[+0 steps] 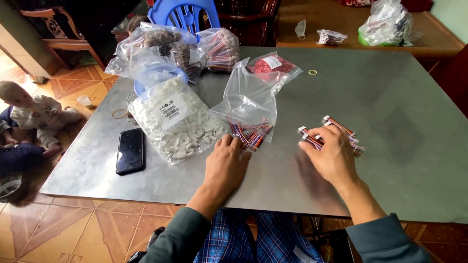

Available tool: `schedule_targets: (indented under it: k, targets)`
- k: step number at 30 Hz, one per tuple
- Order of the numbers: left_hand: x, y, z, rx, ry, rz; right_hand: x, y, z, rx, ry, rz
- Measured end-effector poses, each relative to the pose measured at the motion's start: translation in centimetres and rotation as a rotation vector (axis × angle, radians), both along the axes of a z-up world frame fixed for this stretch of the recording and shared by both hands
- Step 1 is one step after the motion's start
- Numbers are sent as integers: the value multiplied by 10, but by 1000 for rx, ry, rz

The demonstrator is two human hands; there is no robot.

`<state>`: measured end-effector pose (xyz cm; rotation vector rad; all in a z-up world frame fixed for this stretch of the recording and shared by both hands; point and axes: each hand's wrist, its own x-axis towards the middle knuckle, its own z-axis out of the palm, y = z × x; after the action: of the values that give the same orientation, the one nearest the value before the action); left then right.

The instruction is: Assembling small ribbon cables by attaching plastic connectors to the ends.

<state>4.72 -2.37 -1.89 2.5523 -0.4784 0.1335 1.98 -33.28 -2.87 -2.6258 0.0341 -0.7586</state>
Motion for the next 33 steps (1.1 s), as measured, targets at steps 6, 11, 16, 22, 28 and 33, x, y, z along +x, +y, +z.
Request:
schedule_targets:
  k: [6,11,16,22,28,33]
  targets:
    - [27,6,-8,8,189,61,1,25,-5,11,182,23]
    - [24,16,-10,172,134,54,2,28,-4,-4,197,35]
    - [4,8,-47,518,-353,11,2,27,-5,-21,167,57]
    - [-24,37,-10,89,-148,-21,0,35,-3,27,145,24]
    - [-66,18,21,-1173,599,250,-34,118,41,505,174,256]
    - [-72,16,18,-1336,613,165,-46,149,37,1198,514,367]
